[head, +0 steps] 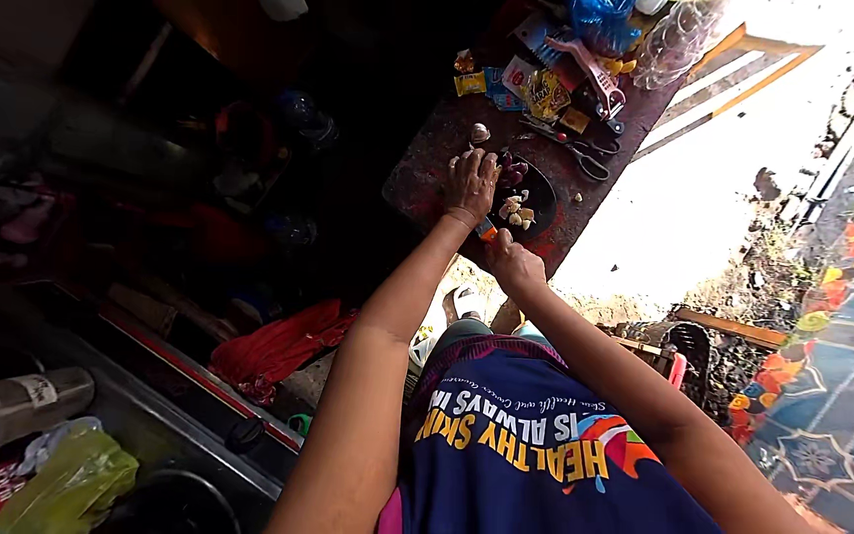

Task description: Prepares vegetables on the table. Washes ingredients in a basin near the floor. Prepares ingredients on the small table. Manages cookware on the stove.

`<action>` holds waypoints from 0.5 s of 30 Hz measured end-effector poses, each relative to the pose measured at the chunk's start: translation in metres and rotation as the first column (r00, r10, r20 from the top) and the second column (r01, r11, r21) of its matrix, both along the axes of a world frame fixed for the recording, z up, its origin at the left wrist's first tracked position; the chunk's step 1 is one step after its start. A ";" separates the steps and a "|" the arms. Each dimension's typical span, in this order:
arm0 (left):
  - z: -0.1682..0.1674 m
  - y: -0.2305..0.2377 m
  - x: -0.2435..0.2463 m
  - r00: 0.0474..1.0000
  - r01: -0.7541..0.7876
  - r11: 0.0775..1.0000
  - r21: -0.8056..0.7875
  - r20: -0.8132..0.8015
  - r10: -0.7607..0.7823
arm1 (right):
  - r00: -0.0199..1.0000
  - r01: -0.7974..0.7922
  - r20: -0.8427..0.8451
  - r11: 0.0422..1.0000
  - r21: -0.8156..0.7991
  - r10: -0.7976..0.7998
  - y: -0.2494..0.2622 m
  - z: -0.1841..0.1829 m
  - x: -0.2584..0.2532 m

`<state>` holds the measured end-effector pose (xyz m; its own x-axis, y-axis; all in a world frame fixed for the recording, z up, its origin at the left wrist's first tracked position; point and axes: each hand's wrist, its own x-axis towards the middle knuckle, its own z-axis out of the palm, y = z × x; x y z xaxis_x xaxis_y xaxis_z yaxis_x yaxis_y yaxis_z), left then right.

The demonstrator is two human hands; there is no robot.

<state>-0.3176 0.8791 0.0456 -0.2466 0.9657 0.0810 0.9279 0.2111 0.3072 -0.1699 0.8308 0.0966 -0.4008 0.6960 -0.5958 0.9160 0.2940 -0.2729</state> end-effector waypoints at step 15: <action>-0.016 0.006 -0.007 1.000 -0.010 0.977 0.211 -0.021 0.015 | 0.999 0.036 0.038 0.997 -0.062 -0.034 0.003 0.002 -0.006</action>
<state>-0.3244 0.8851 0.0291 -0.2539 0.9233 0.2882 0.9329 0.1551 0.3250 -0.1762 0.8342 0.0982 -0.3539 0.6703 -0.6523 0.9352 0.2449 -0.2557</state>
